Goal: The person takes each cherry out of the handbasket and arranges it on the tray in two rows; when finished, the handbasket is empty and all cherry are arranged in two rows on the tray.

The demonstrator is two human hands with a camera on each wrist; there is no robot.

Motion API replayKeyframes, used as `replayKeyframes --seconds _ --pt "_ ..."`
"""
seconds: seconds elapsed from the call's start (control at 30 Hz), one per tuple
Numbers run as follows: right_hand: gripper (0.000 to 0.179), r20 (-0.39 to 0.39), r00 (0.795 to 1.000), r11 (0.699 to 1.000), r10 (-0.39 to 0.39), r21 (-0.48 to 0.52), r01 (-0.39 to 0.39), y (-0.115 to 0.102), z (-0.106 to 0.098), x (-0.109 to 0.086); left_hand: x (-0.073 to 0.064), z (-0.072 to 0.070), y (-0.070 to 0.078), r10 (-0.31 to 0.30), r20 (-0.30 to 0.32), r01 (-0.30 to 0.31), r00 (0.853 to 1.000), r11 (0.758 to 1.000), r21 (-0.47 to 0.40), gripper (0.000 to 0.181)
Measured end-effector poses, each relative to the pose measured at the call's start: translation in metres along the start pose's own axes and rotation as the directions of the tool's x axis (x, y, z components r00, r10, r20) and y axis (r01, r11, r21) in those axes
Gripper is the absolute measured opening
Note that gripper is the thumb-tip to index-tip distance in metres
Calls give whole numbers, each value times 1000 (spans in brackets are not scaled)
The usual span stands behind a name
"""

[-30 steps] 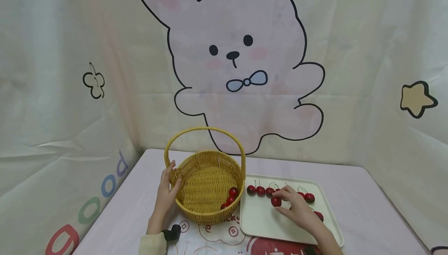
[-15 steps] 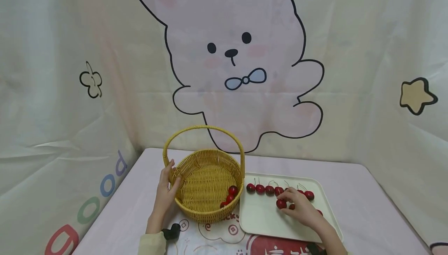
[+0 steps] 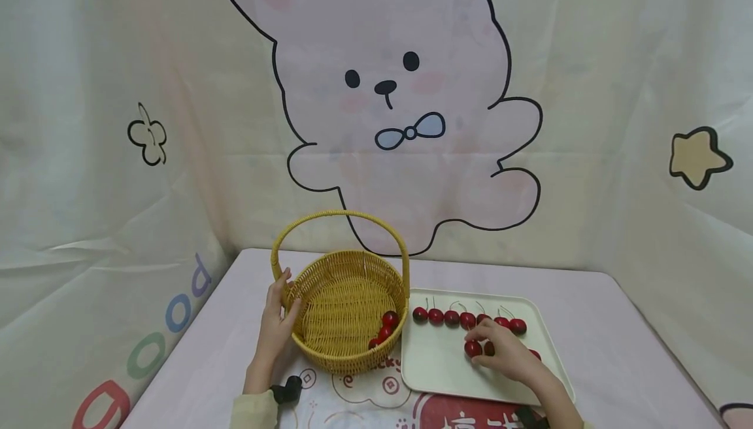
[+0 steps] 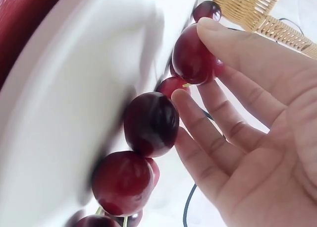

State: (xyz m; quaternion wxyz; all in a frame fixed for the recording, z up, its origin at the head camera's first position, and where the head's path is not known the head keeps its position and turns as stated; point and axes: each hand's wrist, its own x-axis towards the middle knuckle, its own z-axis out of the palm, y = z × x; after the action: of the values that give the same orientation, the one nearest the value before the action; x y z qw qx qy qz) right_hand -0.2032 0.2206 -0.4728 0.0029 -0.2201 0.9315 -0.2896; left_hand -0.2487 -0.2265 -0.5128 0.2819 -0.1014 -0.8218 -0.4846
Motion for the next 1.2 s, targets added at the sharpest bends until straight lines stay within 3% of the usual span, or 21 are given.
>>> replayKeyframes --seconds 0.8,1.2 --pt "28 -10 998 998 55 -38 -55 8 5 1 0 0 0 14 -8 -14 1000 1000 -3 67" --pt "27 -41 999 998 27 -50 -30 10 7 1 -1 0 -1 0 2 0 1000 1000 -5 68"
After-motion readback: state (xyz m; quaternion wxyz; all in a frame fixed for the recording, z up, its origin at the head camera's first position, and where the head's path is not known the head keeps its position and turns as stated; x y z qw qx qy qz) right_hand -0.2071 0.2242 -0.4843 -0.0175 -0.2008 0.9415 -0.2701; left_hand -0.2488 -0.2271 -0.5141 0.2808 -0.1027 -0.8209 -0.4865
